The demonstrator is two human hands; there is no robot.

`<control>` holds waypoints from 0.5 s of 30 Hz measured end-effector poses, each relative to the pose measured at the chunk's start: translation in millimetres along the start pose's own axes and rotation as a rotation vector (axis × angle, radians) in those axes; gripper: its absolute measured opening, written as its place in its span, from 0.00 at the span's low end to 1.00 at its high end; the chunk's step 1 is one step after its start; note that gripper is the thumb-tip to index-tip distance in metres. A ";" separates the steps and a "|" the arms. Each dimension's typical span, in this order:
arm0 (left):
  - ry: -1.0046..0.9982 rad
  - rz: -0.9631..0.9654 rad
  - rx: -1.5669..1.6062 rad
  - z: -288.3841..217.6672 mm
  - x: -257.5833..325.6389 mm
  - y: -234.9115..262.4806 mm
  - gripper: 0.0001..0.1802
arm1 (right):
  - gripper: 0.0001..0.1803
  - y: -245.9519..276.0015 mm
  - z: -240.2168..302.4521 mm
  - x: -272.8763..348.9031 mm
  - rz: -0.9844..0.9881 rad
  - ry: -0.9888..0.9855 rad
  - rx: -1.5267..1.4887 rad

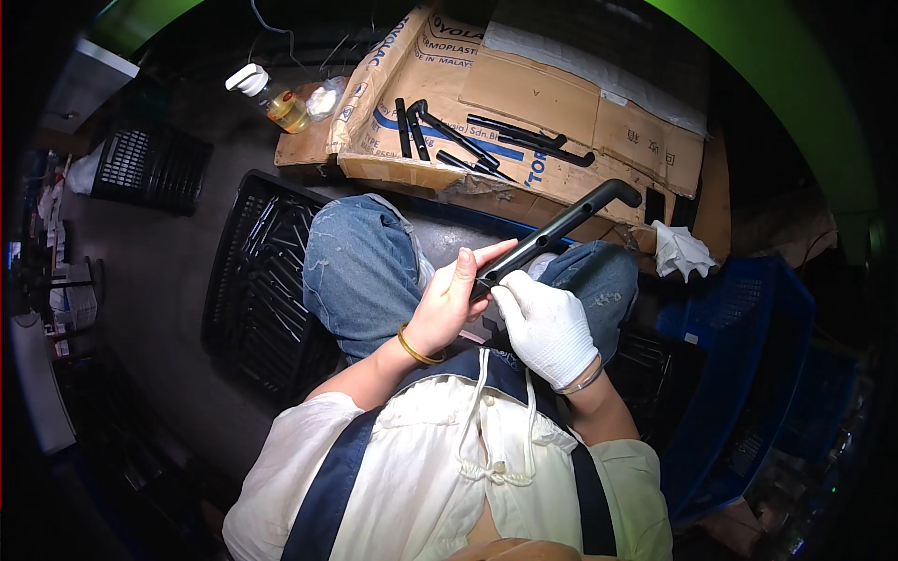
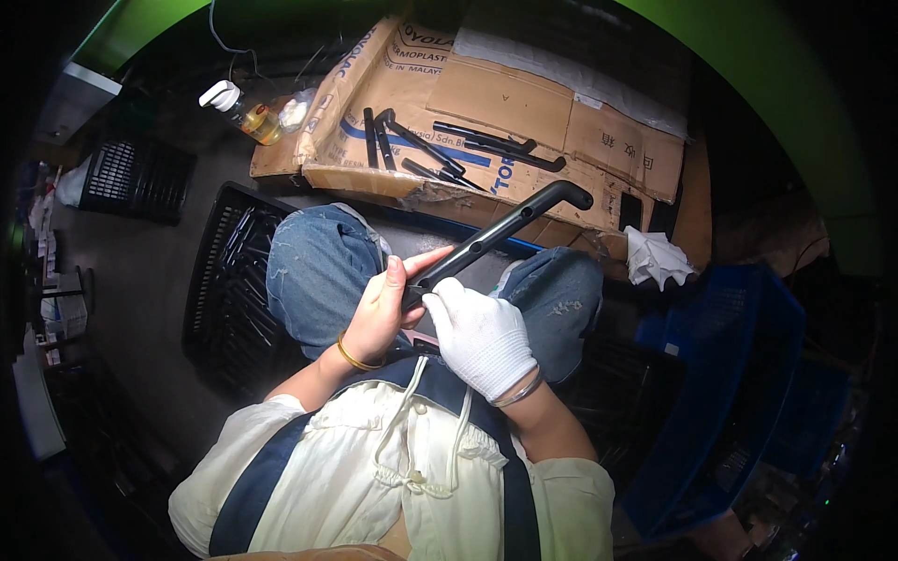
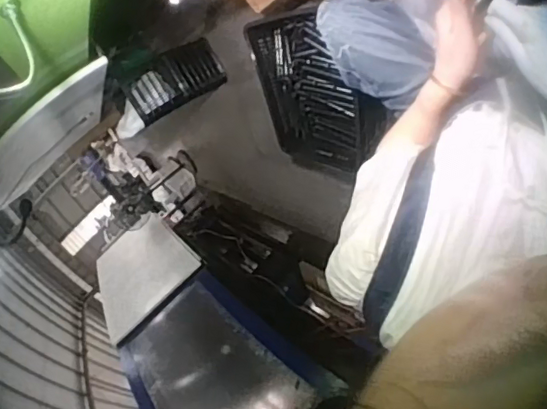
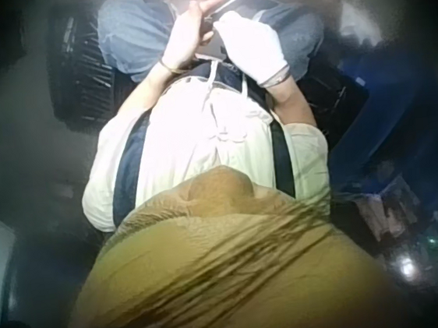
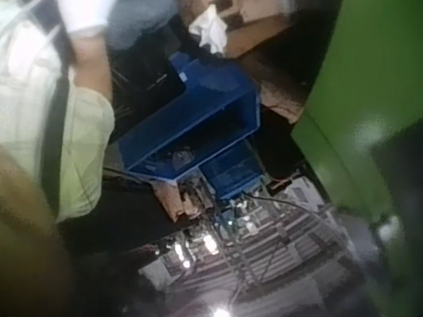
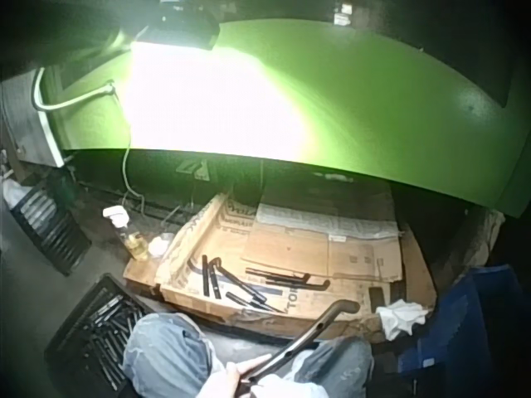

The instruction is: Inspect, clean, and organize L-shaped metal or plastic components at a factory station.

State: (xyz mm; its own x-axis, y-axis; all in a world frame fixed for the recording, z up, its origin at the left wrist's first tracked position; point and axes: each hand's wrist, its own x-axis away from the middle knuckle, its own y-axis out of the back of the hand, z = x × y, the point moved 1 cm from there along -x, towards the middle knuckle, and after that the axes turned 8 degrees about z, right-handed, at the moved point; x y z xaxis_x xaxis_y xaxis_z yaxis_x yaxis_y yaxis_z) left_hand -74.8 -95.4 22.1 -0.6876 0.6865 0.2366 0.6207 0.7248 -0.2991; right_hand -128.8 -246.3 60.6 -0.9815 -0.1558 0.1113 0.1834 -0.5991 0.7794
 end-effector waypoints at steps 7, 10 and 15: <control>0.030 0.003 0.003 3.5 0.8 1.4 0.36 | 0.07 4.9 3.4 -0.9 0.054 -0.035 0.011; 0.043 -0.006 0.000 5.9 0.7 -0.1 0.36 | 0.07 6.7 2.0 -0.7 0.081 -0.002 0.044; 0.040 0.000 -0.027 4.7 -0.1 1.7 0.36 | 0.08 5.7 -1.9 -1.5 0.159 0.025 0.064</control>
State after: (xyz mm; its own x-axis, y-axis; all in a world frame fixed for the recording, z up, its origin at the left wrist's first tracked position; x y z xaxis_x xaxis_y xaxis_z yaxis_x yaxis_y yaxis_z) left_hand -75.5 -94.5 17.3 -0.6725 0.6878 0.2731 0.6311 0.7258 -0.2739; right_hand -126.1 -251.0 63.7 -0.9386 -0.2648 0.2212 0.3315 -0.5146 0.7908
